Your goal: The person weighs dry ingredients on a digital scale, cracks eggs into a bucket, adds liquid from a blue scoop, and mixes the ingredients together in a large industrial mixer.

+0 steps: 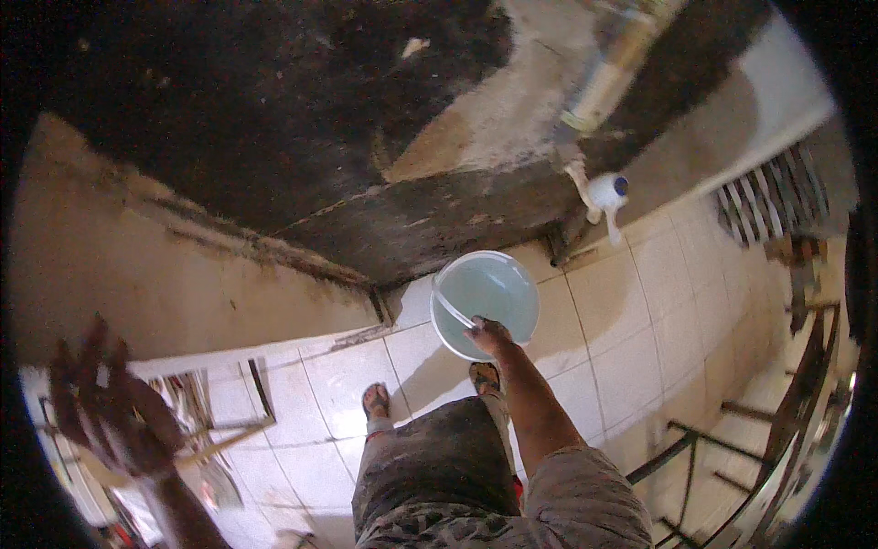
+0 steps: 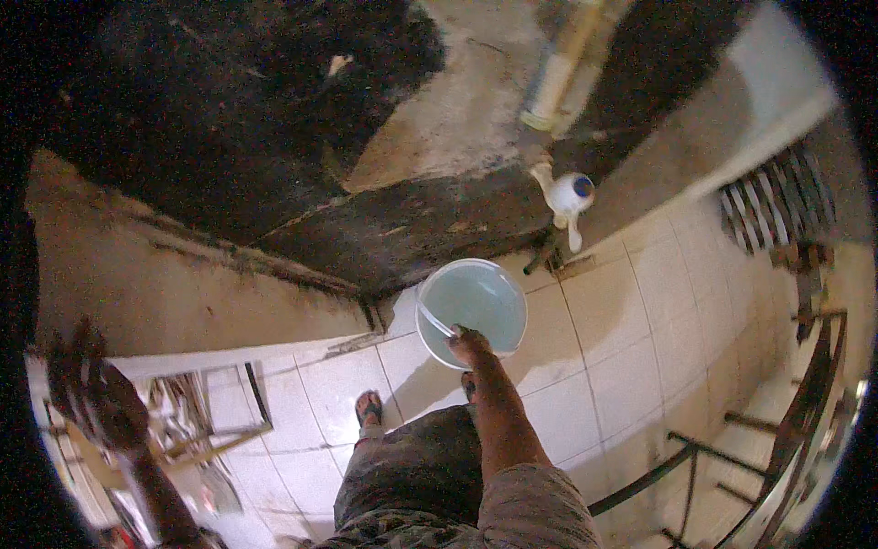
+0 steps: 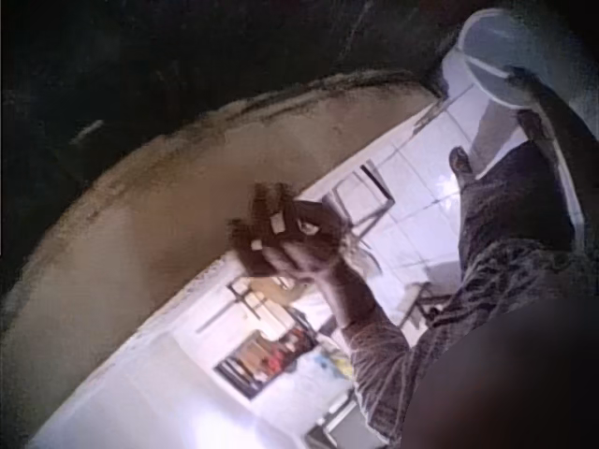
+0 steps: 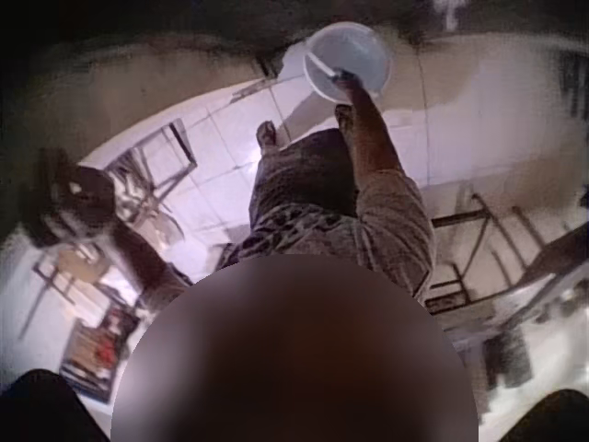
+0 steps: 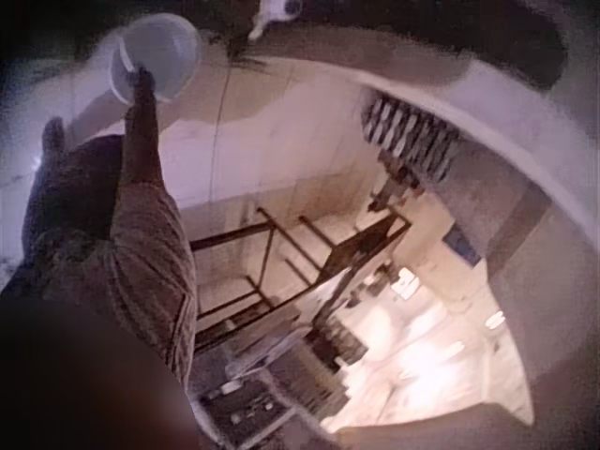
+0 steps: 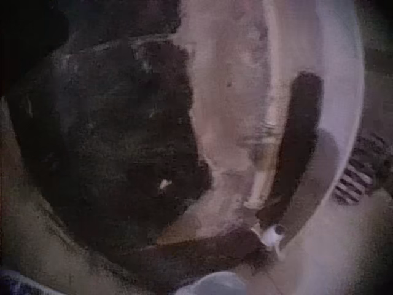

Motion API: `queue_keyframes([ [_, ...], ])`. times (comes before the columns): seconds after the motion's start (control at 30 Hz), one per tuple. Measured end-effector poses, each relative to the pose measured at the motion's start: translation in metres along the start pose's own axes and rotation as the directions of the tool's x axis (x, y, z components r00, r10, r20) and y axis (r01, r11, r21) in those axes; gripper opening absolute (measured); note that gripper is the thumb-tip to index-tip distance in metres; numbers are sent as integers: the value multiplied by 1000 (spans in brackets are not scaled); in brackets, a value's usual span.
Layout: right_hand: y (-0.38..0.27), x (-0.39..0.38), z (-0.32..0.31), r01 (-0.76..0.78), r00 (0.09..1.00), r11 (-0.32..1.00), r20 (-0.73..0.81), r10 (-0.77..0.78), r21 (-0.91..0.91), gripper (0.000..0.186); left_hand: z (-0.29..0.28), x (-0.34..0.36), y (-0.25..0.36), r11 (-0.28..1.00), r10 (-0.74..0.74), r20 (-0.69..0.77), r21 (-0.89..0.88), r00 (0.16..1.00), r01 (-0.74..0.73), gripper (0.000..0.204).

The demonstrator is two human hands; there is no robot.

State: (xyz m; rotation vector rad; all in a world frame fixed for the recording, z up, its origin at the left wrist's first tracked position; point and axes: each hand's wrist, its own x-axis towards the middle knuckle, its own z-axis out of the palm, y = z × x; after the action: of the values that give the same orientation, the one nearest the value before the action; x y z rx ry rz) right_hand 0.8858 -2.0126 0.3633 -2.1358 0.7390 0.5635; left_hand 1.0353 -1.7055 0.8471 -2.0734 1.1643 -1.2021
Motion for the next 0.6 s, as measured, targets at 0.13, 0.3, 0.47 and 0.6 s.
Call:
queue_keyframes([
  [0.13, 73, 53, 23, 254, 953, 956, 204, -222, -145, 43, 25, 11, -5, 991, -109, 133, 97, 985, 96, 22],
  [0.3, 44, 33, -17, -53, 942, 999, 333, 48, 5, 46, 36, 29, 5, 985, -170, 57, 17, 984, 169, 24],
  [0.47, 52, 25, -40, 93, 977, 983, 207, -60, -155, 42, 55, 36, 22, 889, -386, -123, 215, 914, 404, 19],
  [0.6, 60, 41, -42, 84, 968, 962, 252, -16, -261, 42, 63, 31, 25, 872, -447, -141, 149, 883, 466, 30],
])
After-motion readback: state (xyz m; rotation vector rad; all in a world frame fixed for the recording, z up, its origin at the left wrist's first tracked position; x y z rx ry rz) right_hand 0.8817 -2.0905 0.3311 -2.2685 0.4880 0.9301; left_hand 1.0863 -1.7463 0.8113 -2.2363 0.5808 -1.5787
